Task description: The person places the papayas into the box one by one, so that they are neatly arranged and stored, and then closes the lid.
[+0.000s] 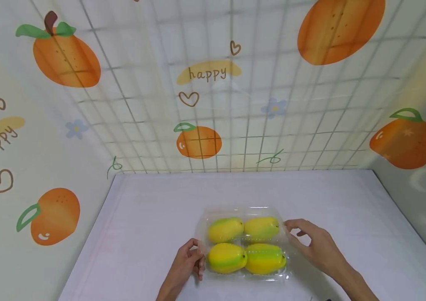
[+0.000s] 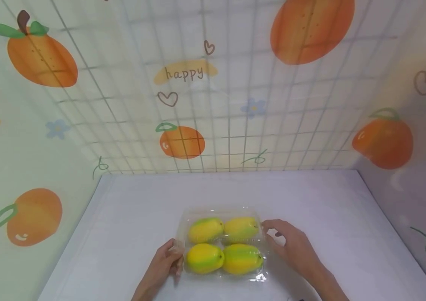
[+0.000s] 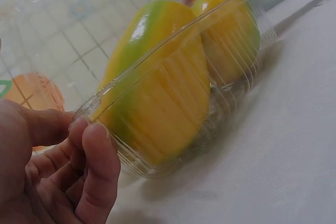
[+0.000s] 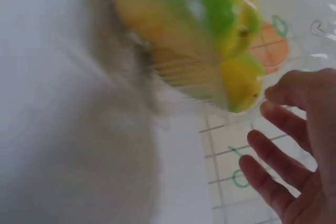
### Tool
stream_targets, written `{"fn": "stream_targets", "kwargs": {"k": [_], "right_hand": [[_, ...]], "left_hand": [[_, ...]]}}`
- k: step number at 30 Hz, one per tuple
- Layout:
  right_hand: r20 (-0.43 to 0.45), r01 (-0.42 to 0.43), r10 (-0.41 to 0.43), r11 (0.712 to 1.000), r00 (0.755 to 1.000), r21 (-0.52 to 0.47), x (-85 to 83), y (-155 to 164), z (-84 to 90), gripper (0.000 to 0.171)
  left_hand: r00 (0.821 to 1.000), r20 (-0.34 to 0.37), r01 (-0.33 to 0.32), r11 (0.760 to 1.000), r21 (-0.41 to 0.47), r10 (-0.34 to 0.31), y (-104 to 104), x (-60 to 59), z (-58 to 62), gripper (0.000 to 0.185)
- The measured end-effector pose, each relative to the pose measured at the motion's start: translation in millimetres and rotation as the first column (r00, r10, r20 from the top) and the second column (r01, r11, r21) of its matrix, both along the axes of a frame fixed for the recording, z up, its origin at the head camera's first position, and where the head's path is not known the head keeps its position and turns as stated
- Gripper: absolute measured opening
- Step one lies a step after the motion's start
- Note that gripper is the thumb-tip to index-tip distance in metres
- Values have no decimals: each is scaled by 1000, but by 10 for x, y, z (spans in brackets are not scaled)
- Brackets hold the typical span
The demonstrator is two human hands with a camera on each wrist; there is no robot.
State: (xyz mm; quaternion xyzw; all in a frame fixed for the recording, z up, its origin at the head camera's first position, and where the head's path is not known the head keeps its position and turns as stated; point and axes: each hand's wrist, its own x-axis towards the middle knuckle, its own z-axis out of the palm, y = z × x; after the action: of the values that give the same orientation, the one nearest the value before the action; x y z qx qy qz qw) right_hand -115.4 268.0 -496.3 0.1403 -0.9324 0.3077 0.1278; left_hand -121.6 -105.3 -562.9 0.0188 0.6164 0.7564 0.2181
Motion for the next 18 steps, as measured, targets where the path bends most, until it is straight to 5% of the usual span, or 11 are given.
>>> {"fn": "stream_targets", "kwargs": {"k": [14, 18], "right_hand": [[169, 30, -37, 999, 985, 43, 439, -56, -341, 37], [366, 73, -72, 997, 928, 11, 548, -114, -334, 52]], "left_hand": [[999, 38, -36, 998, -52, 38, 11, 0, -57, 20], [997, 52, -51, 997, -55, 54, 22, 14, -59, 19]]}}
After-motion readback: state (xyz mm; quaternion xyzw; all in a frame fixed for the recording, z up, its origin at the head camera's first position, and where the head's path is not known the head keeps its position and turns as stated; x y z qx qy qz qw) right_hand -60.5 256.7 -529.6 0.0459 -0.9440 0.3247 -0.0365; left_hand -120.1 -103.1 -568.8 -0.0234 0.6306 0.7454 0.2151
